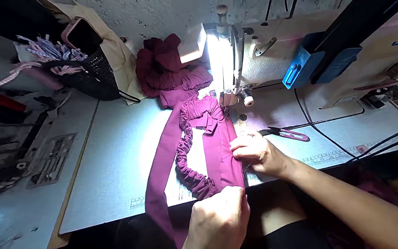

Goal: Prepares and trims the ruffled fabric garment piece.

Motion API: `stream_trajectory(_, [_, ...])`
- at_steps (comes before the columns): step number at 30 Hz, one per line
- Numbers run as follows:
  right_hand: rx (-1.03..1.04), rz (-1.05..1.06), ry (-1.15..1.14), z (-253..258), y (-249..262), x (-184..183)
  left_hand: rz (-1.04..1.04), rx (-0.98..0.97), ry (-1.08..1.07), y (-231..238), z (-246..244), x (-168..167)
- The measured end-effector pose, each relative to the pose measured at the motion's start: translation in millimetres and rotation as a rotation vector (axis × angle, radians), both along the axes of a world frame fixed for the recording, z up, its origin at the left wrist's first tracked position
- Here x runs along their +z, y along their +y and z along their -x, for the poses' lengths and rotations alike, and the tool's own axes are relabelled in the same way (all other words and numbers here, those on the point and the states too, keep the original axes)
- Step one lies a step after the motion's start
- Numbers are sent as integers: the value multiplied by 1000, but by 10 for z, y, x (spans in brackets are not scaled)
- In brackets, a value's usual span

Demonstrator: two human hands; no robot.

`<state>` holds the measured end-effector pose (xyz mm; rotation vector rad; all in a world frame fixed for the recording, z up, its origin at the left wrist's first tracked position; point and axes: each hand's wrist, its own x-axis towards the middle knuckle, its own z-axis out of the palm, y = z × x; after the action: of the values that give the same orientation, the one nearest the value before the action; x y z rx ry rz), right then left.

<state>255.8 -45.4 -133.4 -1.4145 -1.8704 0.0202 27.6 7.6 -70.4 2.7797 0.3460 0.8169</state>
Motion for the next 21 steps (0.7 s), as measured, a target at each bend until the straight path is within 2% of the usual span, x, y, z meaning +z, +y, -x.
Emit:
stream_trajectory(8, [-78, -65, 10, 148, -261, -63, -90, -29, 91, -72, -62, -54])
stream_trajectory(15, [-110, -73, -36, 186, -213, -59, -28, -3, 95, -46, -2, 2])
stream_trajectory(21, [-82, -212, -46, 256, -194, -7, -26, 41, 53, -126, 54, -39])
